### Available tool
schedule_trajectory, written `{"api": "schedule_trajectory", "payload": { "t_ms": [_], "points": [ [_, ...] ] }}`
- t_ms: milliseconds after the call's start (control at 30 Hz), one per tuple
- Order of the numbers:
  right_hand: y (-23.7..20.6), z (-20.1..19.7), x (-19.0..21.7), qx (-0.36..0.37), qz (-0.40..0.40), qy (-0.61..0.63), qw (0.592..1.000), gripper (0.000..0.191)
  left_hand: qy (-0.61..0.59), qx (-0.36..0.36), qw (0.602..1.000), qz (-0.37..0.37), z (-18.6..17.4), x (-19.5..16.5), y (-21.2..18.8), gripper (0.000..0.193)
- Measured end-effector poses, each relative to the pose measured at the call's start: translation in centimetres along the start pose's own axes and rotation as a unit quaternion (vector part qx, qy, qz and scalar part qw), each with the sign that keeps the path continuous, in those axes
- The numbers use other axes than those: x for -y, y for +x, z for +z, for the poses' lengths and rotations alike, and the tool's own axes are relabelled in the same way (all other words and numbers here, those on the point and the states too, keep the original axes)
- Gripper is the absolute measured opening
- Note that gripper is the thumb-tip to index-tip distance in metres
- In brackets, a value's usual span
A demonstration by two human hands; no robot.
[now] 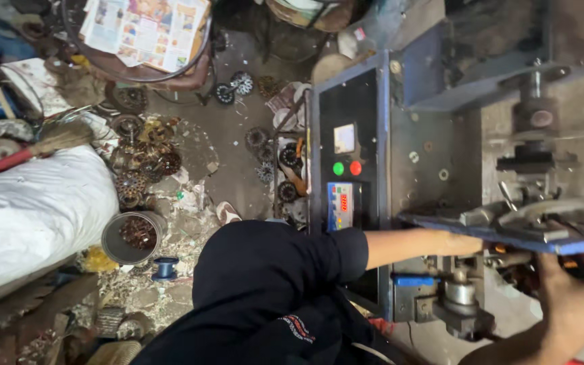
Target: The person winds copper wire onto a circular stator using a winding machine. They repeatedly place the stator into the machine, press a button to start winding, and remove the stator after each cycle.
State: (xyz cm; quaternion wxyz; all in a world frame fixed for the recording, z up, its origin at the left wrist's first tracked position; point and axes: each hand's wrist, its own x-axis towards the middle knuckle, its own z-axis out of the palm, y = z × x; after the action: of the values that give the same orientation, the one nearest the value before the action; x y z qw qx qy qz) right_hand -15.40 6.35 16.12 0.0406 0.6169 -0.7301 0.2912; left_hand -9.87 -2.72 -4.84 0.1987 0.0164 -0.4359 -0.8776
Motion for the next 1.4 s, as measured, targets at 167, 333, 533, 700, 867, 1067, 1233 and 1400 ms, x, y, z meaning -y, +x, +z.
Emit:
{"api": "schedule_trajectory", "payload": {
  "t_ms": [167,333,533,700,867,1067,1233,1400],
  "points": [
    [-0.1,0.7,-3.2,-0.012,0.06,0.013,0.998,0.027,0.018,-0.003,1.0,-0.006,-0.4,0.2,-0.2,0.047],
    [-0.6,0.9,-4.6,0.023,0.102,0.1,0.989,0.023,0.021,-0.002,1.0,-0.013,-0.6,1.0,0.1,0.047],
    [-0.2,1.0,-5.6,0.066,0.189,0.119,0.972,0.026,0.024,-0.009,1.0,-0.008,-1.1,1.7,0.7,0.047],
    [-0.1,1.2,-6.8,0.096,0.239,0.137,0.957,0.031,0.032,-0.013,0.999,-0.014,-1.3,2.0,0.8,0.047],
    [-0.3,1.4,-7.6,0.119,0.268,0.156,0.943,0.036,0.035,-0.014,0.999,-0.018,-1.3,2.6,0.9,0.047],
    [-0.6,2.0,-9.4,0.145,0.291,0.172,0.93,0.043,0.043,-0.018,0.999,-0.021,-1.6,3.3,1.0,0.047],
    [-0.4,2.5,-12.5,0.172,0.326,0.195,0.909,0.048,0.041,-0.021,0.999,-0.026,-1.7,4.1,1.2,0.047],
    [-1.0,2.9,-13.0,0.173,0.323,0.172,0.914,0.055,0.039,-0.024,0.999,-0.03,-2.0,5.0,1.2,0.047]
  ]
}}
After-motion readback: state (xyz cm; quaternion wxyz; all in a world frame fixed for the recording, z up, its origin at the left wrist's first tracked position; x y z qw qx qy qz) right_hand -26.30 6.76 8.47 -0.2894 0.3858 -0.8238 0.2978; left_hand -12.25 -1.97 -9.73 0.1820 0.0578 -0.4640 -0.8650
